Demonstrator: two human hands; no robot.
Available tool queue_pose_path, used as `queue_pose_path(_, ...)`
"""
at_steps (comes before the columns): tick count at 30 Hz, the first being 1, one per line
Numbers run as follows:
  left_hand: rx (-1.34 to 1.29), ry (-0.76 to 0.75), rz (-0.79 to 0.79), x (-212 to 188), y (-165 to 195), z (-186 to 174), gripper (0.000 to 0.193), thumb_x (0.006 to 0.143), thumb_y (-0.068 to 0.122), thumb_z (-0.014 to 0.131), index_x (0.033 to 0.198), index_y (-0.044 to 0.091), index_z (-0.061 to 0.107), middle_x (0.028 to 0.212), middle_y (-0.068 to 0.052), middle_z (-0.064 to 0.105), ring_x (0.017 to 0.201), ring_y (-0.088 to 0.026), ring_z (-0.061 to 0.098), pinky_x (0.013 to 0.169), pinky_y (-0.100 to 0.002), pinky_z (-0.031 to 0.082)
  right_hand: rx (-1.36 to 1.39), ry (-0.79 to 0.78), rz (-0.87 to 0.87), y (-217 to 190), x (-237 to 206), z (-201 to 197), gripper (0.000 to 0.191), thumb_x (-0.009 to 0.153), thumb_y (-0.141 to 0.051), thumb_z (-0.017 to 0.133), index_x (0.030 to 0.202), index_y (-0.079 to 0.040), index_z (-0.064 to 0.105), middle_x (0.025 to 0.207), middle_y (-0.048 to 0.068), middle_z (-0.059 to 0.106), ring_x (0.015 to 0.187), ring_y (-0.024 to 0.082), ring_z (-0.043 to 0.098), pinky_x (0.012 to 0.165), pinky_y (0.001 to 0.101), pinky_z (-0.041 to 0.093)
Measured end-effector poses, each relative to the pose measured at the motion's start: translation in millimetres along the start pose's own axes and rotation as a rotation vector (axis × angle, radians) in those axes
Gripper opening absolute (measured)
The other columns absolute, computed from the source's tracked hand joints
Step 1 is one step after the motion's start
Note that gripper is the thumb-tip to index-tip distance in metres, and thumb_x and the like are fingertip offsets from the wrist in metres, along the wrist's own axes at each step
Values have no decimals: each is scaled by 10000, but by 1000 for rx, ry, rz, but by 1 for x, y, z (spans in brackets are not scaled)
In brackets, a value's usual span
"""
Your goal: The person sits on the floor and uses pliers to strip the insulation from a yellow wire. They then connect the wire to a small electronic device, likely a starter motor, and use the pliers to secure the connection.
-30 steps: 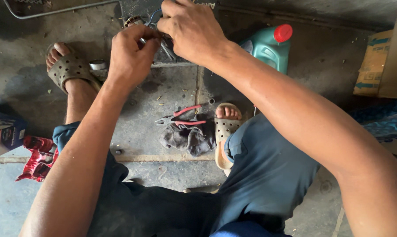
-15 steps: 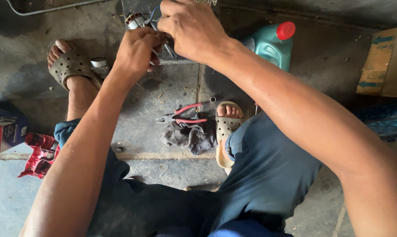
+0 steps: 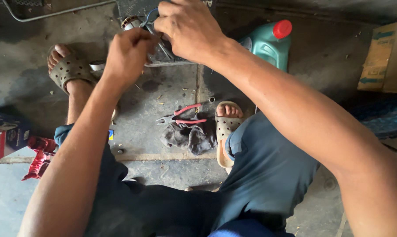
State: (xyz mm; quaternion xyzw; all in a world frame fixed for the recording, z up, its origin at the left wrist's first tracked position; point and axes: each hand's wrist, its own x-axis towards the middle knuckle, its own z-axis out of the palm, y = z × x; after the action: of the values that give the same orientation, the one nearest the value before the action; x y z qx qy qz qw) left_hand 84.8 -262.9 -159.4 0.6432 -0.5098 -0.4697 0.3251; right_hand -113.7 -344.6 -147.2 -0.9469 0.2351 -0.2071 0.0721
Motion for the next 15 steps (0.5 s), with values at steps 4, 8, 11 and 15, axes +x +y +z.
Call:
queue_pose_path(4, 646, 109, 575, -23, 3, -13, 196, 925, 120, 741, 1093, 50, 669, 1055, -109, 654, 958, -292, 679, 773, -421, 555, -15, 17, -3, 0, -1, 3, 104, 829, -58, 734, 899, -127, 770, 966, 20, 669, 1020, 249, 614, 899, 442, 474)
queue_pose_path(8, 868, 194, 727, -27, 7, -7, 265, 882, 180, 834, 1027, 66, 643, 1049, -70, 610, 963, -272, 663, 729, -405, 551, 20, -49, 41, -1, 0, 5, 176, 772, -24, 721, 918, -107, 774, 957, 42, 663, 1002, 264, 625, 853, 454, 474)
queue_pose_path(11, 876, 256, 785, -23, 11, 0, 190, 885, 112, 794, 996, 84, 642, 1049, -57, 594, 970, -247, 651, 748, -383, 558, 6, -43, 33, -2, 1, 3, 134, 758, -54, 746, 879, -103, 772, 938, 43, 664, 981, 267, 632, 823, 462, 472)
queue_pose_path(15, 911, 262, 801, -21, 14, 2, 159, 875, 116, 790, 946, 84, 652, 1007, -47, 590, 934, -240, 649, 705, -379, 550, -13, -19, 25, -3, 0, 2, 161, 735, -56, 747, 884, -107, 784, 923, 43, 662, 968, 265, 633, 815, 459, 476)
